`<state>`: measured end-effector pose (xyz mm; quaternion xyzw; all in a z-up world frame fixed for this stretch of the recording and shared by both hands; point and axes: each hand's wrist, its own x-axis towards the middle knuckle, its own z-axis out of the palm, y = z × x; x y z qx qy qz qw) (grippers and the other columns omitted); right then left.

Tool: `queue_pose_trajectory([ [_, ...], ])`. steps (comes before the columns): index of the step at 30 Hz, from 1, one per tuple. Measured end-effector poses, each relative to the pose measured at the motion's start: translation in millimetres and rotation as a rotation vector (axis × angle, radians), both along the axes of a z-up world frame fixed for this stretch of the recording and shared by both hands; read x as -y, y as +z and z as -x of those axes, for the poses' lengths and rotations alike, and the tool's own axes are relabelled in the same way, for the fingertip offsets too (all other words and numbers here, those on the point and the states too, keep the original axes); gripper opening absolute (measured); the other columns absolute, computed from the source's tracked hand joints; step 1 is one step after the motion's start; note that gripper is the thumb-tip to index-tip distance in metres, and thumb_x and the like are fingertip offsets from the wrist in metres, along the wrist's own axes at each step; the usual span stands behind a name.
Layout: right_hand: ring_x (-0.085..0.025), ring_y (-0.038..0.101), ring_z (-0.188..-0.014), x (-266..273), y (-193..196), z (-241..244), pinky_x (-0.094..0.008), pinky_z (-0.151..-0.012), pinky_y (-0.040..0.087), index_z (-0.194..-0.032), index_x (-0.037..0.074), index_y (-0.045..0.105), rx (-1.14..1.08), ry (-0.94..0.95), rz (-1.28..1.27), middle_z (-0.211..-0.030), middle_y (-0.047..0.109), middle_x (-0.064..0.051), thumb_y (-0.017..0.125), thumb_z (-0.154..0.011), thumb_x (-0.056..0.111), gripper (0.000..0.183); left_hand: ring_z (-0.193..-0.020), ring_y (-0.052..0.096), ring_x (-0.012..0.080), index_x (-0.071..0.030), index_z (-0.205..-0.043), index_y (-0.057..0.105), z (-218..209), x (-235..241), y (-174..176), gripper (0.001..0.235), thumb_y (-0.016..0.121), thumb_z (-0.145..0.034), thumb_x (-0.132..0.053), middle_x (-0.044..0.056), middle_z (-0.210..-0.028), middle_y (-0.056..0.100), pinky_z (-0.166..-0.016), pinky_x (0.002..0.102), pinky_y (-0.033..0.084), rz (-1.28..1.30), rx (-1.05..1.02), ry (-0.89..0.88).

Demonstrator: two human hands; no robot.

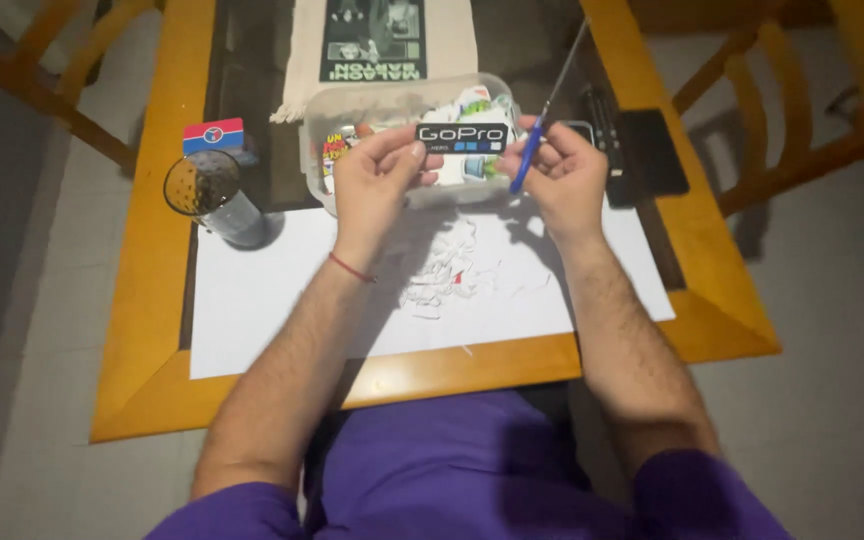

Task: Trimming the white borders off printed stickers using a pair of scissors at a table.

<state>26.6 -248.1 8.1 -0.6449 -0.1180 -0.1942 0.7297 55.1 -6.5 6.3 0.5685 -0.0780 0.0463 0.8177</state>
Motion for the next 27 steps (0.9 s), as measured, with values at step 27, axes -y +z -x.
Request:
queue_pose_trajectory([
  [27, -0.015, 0.084, -0.086, -19.2, -5.0, 7.5, -0.027, -0.079, 0.073, -0.136, -0.003, 0.076, -0.062, 0.007, -0.076, -0.091, 0.082, -0.014, 0.099, -0.091, 0.001, 0.05, -0.073, 0.083, 0.021, 0.005, -0.108, 0.081, 29.0, -10.1, -37.6, 0.023, 0.072, -0.113, -0.016, 0.021, -0.086, 0.083, -0.065, 0.031, 0.071, -0.037, 0.147, 0.008],
])
